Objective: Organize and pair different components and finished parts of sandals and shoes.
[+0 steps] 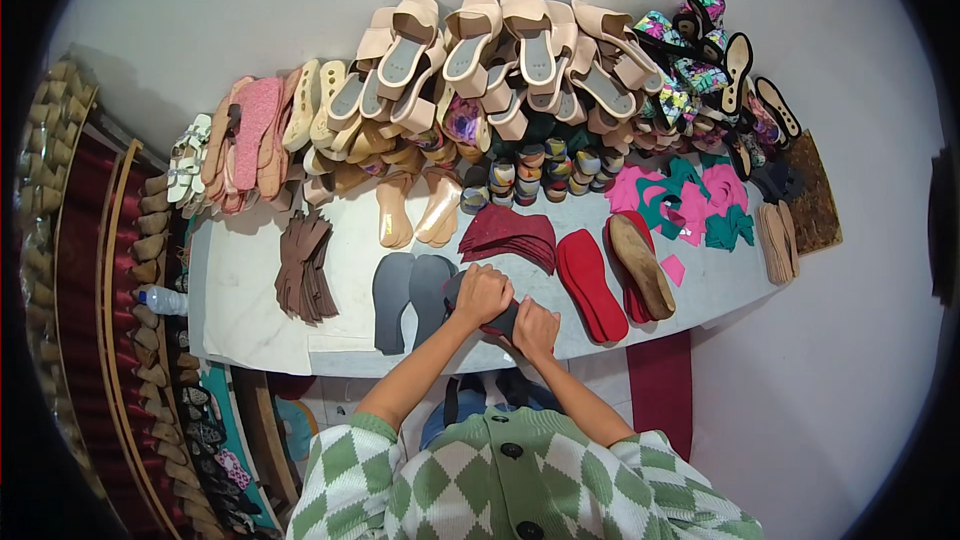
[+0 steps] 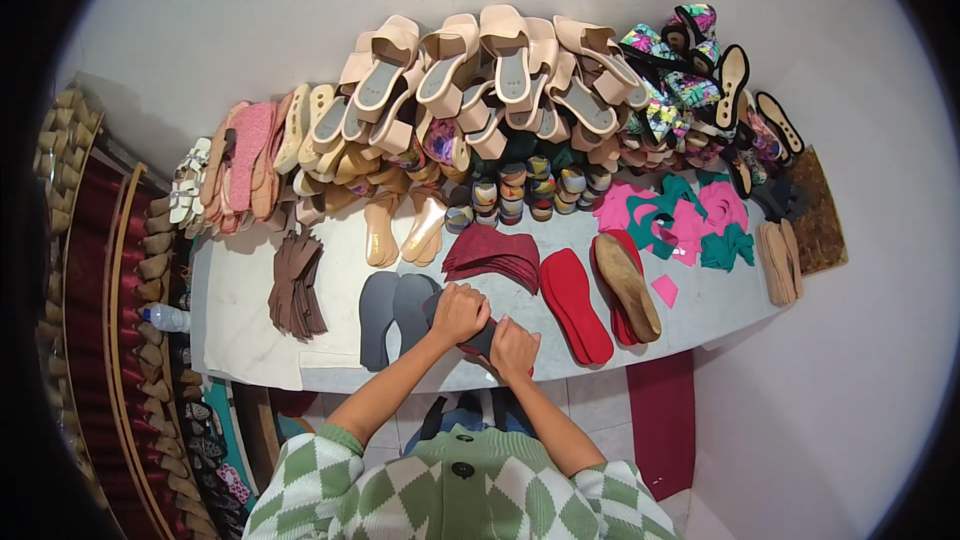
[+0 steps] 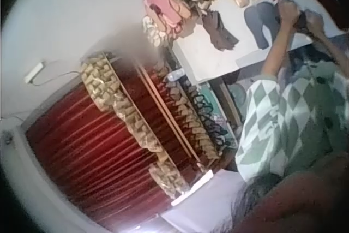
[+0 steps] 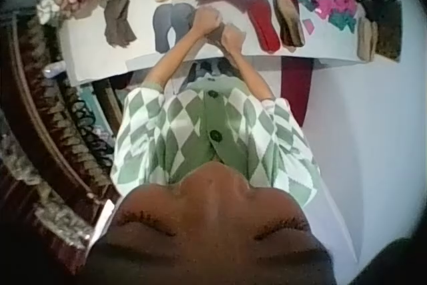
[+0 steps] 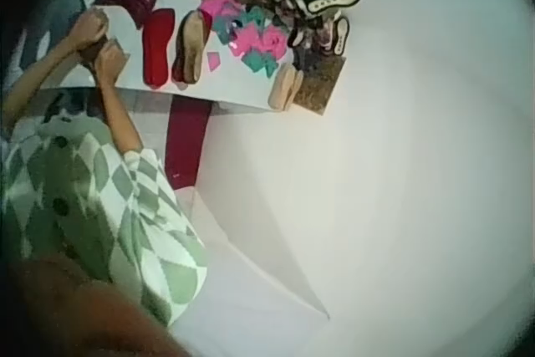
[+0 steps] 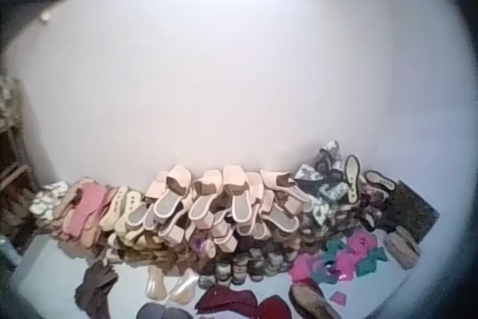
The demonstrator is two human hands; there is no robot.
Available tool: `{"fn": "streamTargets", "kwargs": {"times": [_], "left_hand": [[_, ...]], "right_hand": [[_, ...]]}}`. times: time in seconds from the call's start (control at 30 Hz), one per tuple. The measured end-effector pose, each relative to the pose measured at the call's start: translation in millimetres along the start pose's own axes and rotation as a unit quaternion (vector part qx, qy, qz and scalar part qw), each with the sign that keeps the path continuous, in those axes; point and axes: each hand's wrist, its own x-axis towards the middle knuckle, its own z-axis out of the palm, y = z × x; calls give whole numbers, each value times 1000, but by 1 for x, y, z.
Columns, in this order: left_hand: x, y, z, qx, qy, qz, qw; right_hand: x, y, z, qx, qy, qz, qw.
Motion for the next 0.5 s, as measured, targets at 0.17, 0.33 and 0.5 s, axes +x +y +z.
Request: {"fn": "streamTargets", "kwargs": {"times": [0.17,0.33,0.5], "left_hand": [[3,-5,-10,-91,146,-43,984],[-18,-33,-14,4,219,-233,948],[-37,-60,17,-286,176,-478,812]], "right_hand": [[4,10,2,15,-9,-4,1000],[11,13,-6,49,-57,27,997],[14,4,-5,80,-58,-8,995]]}}
